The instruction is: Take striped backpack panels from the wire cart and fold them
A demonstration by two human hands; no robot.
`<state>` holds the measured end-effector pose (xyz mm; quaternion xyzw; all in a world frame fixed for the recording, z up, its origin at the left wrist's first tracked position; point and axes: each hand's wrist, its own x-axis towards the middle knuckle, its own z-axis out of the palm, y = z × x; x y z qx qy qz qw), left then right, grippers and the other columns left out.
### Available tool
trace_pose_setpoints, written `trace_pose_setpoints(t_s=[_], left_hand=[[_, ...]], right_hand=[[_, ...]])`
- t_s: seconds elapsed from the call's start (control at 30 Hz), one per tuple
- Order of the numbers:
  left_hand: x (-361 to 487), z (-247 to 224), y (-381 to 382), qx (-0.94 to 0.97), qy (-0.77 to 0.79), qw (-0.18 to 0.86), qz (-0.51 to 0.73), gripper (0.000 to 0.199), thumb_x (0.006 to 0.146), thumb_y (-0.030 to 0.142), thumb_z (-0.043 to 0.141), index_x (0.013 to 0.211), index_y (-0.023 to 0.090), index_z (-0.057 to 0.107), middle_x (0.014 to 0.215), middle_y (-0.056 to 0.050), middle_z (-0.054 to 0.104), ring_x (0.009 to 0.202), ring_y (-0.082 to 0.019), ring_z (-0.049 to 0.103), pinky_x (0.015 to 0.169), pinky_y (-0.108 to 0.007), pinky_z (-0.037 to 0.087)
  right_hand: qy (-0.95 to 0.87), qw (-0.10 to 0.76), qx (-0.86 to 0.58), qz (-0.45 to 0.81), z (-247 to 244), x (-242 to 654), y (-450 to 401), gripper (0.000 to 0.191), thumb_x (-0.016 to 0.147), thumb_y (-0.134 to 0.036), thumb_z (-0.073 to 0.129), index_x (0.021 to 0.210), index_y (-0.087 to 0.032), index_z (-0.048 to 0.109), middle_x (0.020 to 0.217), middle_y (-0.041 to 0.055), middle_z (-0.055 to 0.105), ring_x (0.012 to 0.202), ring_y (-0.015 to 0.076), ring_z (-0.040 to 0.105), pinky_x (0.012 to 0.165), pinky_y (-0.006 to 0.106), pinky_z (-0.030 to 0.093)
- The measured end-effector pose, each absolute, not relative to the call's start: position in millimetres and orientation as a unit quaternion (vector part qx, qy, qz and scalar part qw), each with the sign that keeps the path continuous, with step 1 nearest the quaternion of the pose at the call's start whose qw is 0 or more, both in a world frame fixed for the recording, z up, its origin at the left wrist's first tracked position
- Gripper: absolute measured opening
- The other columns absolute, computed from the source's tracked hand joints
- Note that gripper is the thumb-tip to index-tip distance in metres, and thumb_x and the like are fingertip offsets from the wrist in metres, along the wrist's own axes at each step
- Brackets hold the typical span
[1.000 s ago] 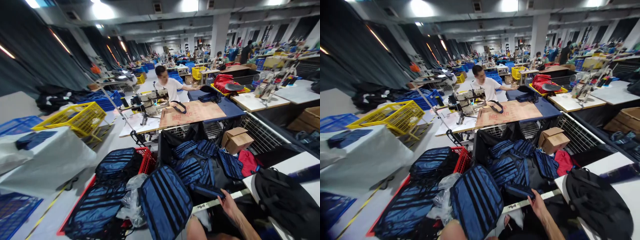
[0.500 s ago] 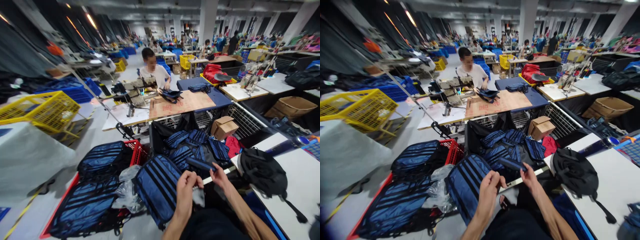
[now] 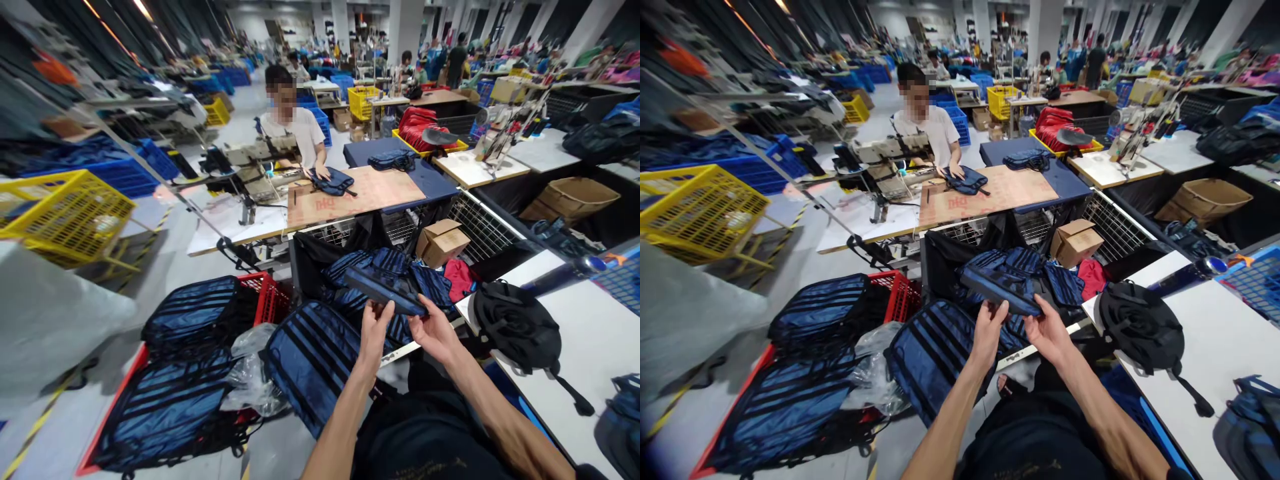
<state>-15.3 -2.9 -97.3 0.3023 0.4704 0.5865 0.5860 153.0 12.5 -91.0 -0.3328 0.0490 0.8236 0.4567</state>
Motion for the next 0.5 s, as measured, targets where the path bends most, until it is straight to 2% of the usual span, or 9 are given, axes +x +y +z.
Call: trace_pose_setpoints(t_s=[0.13,0.23,0.27,0.33,0.4,0.43,0.5], left_hand=[[-10,-85,30,0.237,0.428,0.608,0.626,0.045,0.086,0.049,0.092,0.11,0.018,0.07,0.114,-0.008,0.08,0.11,-0.024,0.076,0.103,-0.038,0.057],[-13,-82,51,0.142,0.403,0.633,0.646,0.047,0.08,0.041,0.098,0.104,0.02,0.063,0.105,-0.003,0.08,0.099,-0.021,0.078,0.098,-0.04,0.061],[-14,-82,57,0.12,0.405,0.634,0.648,0.046,0.08,0.038,0.098,0.1,0.02,0.06,0.102,-0.002,0.08,0.097,-0.02,0.078,0.097,-0.04,0.062],[-12,-82,68,0.084,0.418,0.626,0.653,0.045,0.081,0.031,0.097,0.09,0.021,0.054,0.097,0.0,0.079,0.094,-0.018,0.078,0.095,-0.04,0.064],[-9,-81,80,0.062,0.424,0.62,0.657,0.043,0.085,0.025,0.094,0.086,0.02,0.051,0.094,0.001,0.078,0.091,-0.017,0.079,0.092,-0.039,0.065],[-8,-80,86,0.054,0.424,0.619,0.659,0.038,0.089,0.022,0.09,0.087,0.02,0.053,0.093,0.0,0.078,0.09,-0.017,0.079,0.091,-0.037,0.065],[-7,-77,101,0.025,0.424,0.615,0.664,0.024,0.095,0.014,0.081,0.09,0.019,0.058,0.092,-0.001,0.078,0.086,-0.016,0.079,0.087,-0.033,0.066]], right_hand=[[-0.185,0.356,-0.393,0.827,-71,163,-3,0.05,0.1,-0.063,0.077,0.111,-0.014,0.076,0.1,0.0108,0.083,0.085,0.0177,0.081,0.063,0.019,0.061],[-0.397,0.35,-0.451,0.718,-61,192,-1,0.049,0.096,-0.065,0.08,0.102,-0.016,0.076,0.094,0.0094,0.081,0.08,0.0187,0.076,0.063,0.023,0.058],[-0.447,0.375,-0.482,0.654,-60,202,5,0.045,0.095,-0.062,0.082,0.102,-0.018,0.077,0.096,0.008,0.081,0.083,0.0191,0.076,0.07,0.025,0.059],[-0.515,0.417,-0.529,0.53,-65,221,22,0.041,0.091,-0.053,0.088,0.116,-0.022,0.078,0.118,0.0072,0.08,0.105,0.0219,0.075,0.093,0.031,0.06],[-0.569,0.412,-0.531,0.474,-77,232,42,0.06,0.086,-0.045,0.093,0.139,-0.028,0.072,0.147,0.0062,0.071,0.133,0.0256,0.066,0.118,0.038,0.05],[-0.595,0.387,-0.515,0.48,-85,235,52,0.073,0.081,-0.041,0.096,0.148,-0.03,0.067,0.156,0.0058,0.065,0.143,0.0273,0.061,0.125,0.041,0.043],[-0.631,0.32,-0.477,0.521,-104,236,70,0.092,0.075,-0.035,0.098,0.158,-0.03,0.059,0.161,0.0063,0.062,0.148,0.0299,0.056,0.128,0.044,0.039]])
